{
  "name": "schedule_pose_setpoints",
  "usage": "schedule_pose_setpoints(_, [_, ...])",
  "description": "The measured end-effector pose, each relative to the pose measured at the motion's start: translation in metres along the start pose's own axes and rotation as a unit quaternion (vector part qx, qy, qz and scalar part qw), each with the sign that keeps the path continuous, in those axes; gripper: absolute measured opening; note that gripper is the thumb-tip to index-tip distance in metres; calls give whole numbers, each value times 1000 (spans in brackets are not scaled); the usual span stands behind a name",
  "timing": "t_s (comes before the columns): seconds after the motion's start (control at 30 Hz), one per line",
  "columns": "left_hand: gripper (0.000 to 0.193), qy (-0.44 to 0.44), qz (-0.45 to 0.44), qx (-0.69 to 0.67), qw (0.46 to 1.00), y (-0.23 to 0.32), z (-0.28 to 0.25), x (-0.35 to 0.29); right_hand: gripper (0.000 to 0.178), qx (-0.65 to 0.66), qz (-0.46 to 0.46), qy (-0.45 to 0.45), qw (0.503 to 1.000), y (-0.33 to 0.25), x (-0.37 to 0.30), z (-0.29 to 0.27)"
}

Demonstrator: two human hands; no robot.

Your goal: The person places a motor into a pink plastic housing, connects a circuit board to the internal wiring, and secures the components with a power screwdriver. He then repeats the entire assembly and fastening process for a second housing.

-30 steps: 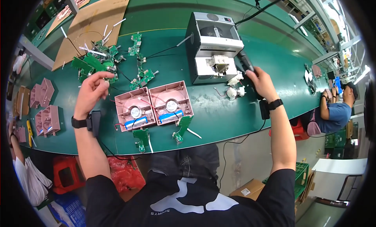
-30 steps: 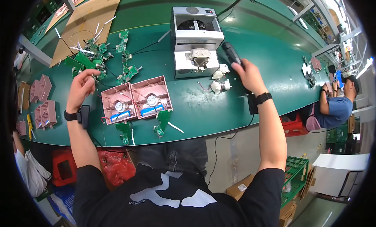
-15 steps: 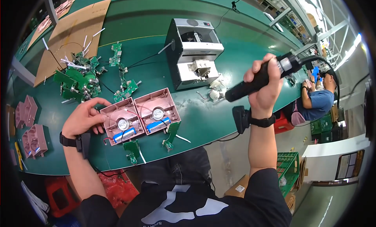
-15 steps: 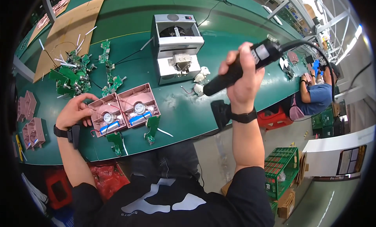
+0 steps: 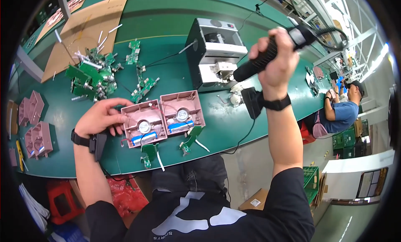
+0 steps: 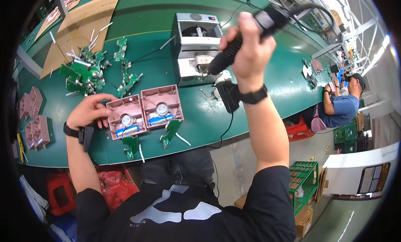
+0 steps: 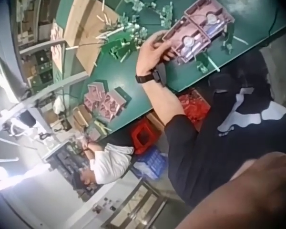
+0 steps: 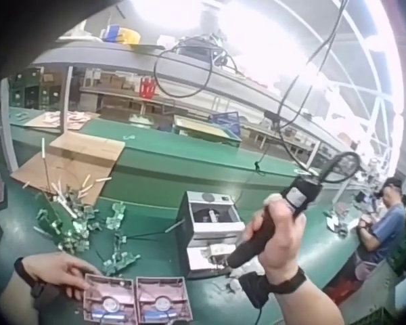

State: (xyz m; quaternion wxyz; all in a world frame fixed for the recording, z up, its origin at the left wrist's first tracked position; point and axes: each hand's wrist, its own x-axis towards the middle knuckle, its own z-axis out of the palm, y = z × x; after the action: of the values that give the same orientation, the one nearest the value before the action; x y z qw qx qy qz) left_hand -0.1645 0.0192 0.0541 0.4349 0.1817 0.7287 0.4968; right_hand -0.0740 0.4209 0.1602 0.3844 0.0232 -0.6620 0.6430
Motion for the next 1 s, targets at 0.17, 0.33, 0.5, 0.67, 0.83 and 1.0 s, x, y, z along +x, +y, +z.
schedule_pose_setpoints(0.17, [41,-28,4,-5,1000,0,-2,8,37,117,12,-55,992,-33,-39,5])
schedule_pose_setpoints(0.33, [44,-45,20,-40,998,-1,8,13,36,152,19,-104,983,-31,-63,24])
schedule_pose_setpoints(0.5, [47,-57,15,-61,996,-1,16,18,34,63,5,-122,991,-7,-77,36])
schedule_pose_setpoints(0.67, [48,-65,21,-61,996,-3,17,17,30,47,-1,-129,991,0,-80,42])
schedule_pose_setpoints(0.83, [48,-60,19,-60,996,-5,15,17,30,46,14,-121,992,6,-83,43])
schedule_pose_setpoints(1.0, [47,-59,11,-63,996,-1,16,16,32,50,27,-117,991,11,-85,43])
